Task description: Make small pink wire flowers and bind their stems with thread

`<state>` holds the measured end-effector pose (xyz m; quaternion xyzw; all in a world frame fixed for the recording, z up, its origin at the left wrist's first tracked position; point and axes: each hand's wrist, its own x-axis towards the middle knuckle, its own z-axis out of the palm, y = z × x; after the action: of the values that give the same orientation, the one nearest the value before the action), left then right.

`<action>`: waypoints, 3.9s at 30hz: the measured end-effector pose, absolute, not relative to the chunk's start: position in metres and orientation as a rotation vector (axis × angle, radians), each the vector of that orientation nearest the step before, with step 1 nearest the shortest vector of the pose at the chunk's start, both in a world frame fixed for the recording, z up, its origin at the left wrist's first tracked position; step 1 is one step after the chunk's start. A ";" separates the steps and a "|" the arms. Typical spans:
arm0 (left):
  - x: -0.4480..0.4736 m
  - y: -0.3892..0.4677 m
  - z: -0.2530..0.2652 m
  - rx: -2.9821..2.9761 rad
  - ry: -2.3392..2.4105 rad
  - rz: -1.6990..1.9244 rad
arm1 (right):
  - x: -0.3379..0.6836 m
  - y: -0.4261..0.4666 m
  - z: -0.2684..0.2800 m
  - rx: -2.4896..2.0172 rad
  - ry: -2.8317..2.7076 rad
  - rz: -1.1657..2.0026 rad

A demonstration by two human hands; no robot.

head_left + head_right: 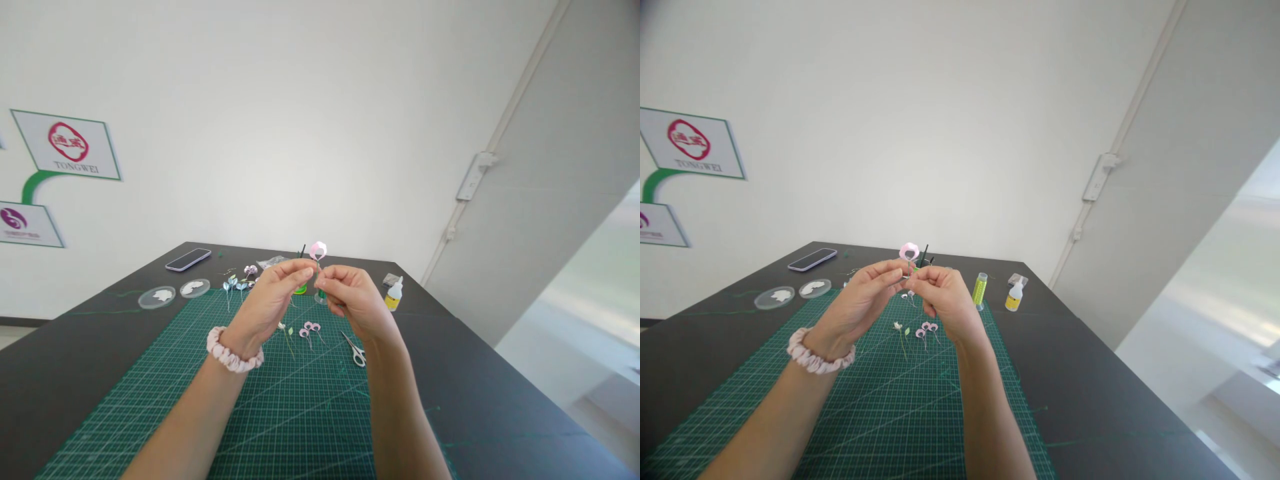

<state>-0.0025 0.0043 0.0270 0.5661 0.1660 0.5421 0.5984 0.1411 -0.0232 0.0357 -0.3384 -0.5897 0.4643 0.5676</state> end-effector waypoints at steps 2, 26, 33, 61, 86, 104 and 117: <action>-0.002 0.003 0.028 1.332 0.437 1.296 | 0.140 -0.024 0.037 -0.856 -1.396 1.039; -0.004 -0.001 0.033 1.408 0.547 1.374 | 0.138 -0.029 0.040 -0.999 -1.519 0.808; -0.004 0.000 0.032 1.393 0.527 1.365 | 0.143 -0.030 0.041 -1.003 -1.539 0.790; -0.005 0.002 0.030 1.391 0.505 1.318 | 0.144 -0.029 0.040 -0.990 -1.549 0.795; -0.004 0.003 0.030 1.384 0.479 1.279 | 0.144 -0.029 0.040 -0.960 -1.540 0.830; -0.004 0.003 0.029 1.414 0.383 1.267 | 0.145 -0.028 0.039 -0.909 -1.530 0.894; -0.005 0.003 0.028 1.446 0.387 1.254 | 0.145 -0.028 0.039 -0.920 -1.498 0.887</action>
<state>-0.0047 0.0031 0.0279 0.6134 0.1643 0.5321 0.5600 0.1448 -0.0278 0.0394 -0.3892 -0.6336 0.3754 0.5532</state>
